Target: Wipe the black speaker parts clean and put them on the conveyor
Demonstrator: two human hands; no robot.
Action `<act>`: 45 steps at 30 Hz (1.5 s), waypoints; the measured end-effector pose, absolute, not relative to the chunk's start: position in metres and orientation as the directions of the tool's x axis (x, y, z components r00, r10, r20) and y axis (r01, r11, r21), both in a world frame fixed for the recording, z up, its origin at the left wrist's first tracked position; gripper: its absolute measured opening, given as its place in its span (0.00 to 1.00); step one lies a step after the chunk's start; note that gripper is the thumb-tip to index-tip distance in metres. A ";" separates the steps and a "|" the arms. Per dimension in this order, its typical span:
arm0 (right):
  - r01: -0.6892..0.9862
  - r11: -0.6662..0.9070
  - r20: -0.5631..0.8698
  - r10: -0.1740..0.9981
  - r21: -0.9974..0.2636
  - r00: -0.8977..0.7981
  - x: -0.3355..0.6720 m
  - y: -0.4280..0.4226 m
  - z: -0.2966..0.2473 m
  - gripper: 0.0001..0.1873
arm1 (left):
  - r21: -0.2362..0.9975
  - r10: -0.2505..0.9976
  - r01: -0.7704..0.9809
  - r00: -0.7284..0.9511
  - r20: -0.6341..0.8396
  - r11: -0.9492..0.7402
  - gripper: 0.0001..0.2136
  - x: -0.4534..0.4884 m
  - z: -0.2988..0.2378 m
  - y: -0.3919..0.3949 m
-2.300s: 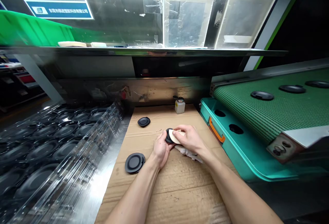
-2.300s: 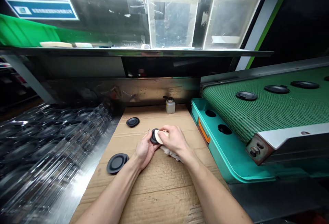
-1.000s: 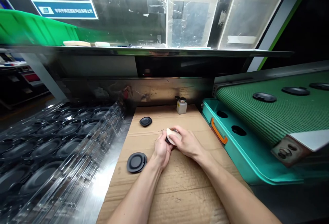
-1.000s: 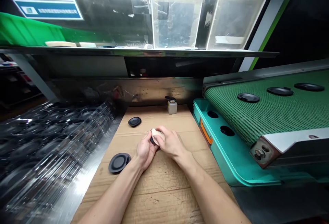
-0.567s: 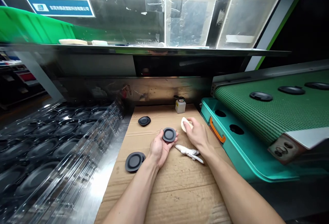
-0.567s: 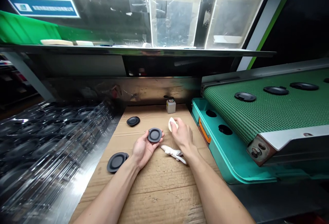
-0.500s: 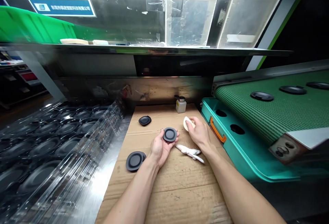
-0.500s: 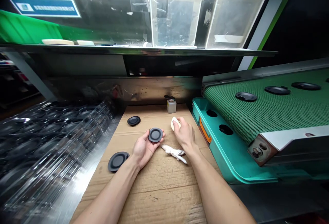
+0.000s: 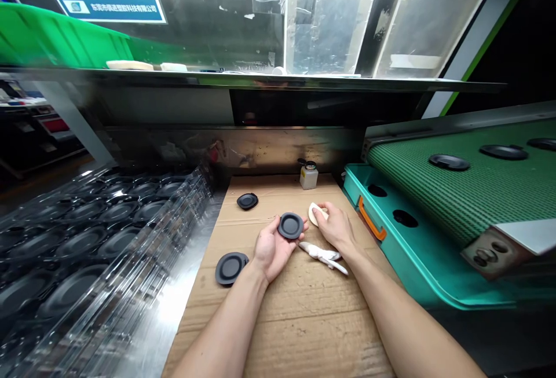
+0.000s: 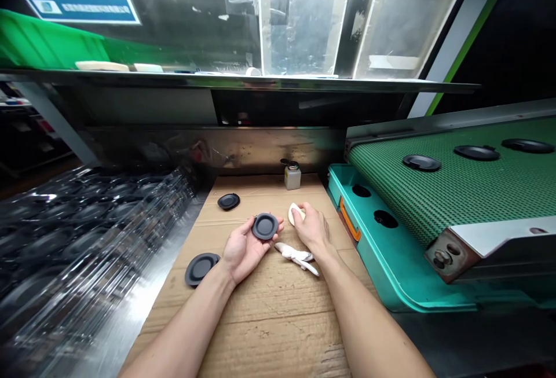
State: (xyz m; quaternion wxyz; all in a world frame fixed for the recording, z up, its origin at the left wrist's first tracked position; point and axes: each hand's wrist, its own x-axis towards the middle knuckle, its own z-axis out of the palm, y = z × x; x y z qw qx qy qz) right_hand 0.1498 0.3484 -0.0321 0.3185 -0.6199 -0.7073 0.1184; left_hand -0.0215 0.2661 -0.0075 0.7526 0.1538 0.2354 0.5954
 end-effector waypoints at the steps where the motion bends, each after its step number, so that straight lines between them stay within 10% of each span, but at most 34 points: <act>1: 0.802 0.205 0.302 0.953 -0.562 -0.032 0.150 0.348 -0.032 0.19 | 0.490 0.965 -0.833 0.200 -0.168 0.258 0.15 -0.022 -0.007 0.265; 21: 0.817 0.210 0.305 0.951 -0.538 -0.044 0.150 0.348 -0.032 0.19 | 0.305 0.920 -0.874 0.315 -0.235 0.377 0.19 -0.026 -0.002 0.263; 45: 0.766 0.203 0.296 0.955 -0.610 -0.018 0.150 0.348 -0.027 0.19 | 0.395 0.877 -0.821 0.238 -0.418 0.412 0.24 -0.026 -0.005 0.265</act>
